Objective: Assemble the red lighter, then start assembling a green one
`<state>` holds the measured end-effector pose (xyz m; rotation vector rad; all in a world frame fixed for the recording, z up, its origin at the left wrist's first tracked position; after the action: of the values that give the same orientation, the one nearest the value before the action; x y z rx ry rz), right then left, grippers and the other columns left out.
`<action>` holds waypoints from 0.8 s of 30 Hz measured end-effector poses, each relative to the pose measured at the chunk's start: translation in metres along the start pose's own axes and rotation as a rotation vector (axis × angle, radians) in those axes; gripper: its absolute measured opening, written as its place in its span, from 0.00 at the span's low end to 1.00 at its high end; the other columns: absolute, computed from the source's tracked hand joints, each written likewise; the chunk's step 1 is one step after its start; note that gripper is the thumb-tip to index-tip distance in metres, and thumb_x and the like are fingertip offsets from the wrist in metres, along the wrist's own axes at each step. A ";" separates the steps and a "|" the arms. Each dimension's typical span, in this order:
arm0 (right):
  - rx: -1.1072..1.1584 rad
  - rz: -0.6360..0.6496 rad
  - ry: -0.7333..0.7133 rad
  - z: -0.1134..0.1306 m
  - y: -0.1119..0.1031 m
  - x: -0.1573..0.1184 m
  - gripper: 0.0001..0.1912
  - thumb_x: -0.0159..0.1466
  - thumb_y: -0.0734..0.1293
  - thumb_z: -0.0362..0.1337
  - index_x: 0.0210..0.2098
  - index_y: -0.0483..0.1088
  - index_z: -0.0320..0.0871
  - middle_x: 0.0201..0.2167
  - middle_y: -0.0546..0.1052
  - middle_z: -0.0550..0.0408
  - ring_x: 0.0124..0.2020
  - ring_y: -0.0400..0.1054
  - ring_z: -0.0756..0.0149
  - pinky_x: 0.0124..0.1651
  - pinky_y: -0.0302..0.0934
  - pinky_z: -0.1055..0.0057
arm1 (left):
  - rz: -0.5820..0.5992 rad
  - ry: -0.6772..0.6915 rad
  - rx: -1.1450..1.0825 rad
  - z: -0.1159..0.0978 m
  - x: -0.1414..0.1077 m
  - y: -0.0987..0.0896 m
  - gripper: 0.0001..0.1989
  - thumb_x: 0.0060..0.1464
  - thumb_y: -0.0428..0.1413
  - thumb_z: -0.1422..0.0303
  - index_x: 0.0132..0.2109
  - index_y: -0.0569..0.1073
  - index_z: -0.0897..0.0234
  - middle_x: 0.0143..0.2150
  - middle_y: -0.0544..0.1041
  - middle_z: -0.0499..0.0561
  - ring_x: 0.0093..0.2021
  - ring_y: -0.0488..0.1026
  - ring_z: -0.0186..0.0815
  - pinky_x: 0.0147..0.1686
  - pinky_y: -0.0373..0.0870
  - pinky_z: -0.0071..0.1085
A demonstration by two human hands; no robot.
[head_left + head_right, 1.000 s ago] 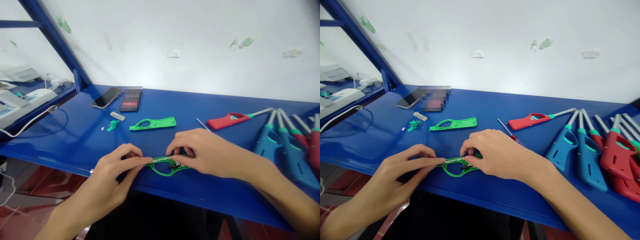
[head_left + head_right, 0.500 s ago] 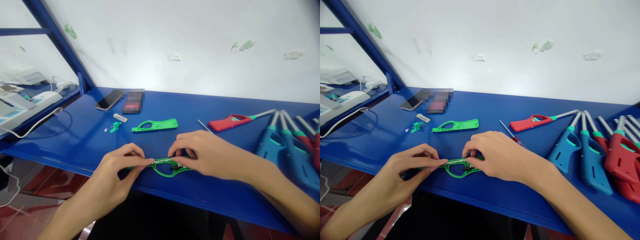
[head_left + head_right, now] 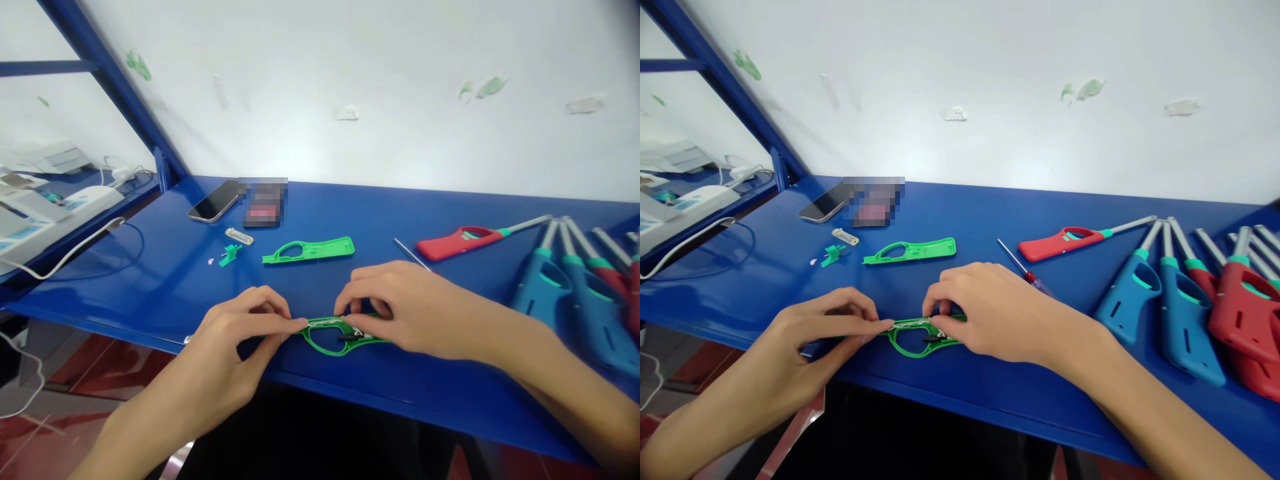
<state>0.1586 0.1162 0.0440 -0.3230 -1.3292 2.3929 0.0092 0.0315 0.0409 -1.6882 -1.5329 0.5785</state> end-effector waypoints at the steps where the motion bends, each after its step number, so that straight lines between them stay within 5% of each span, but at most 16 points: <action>1: 0.001 0.001 -0.001 0.000 0.000 0.000 0.07 0.71 0.67 0.37 0.43 0.80 0.51 0.36 0.80 0.64 0.30 0.66 0.71 0.36 0.56 0.69 | 0.002 -0.001 0.006 0.000 0.000 0.000 0.14 0.72 0.52 0.69 0.43 0.82 0.56 0.48 0.76 0.47 0.44 0.76 0.31 0.45 0.71 0.27; 24: 0.031 0.014 0.019 -0.001 0.000 0.003 0.08 0.70 0.67 0.36 0.43 0.80 0.50 0.37 0.81 0.62 0.30 0.67 0.70 0.35 0.56 0.69 | -0.019 0.075 0.067 -0.004 -0.010 0.004 0.15 0.72 0.52 0.72 0.52 0.82 0.50 0.48 0.74 0.47 0.44 0.75 0.30 0.45 0.71 0.27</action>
<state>0.1560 0.1181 0.0431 -0.3471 -1.2848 2.4131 0.0133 0.0212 0.0384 -1.6254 -1.4589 0.5449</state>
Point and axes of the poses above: each hand's wrist, its own x-axis towards the middle knuckle, its own y-axis out of the palm, z = x × y, the point moved 9 cm from there along x, towards the middle knuckle
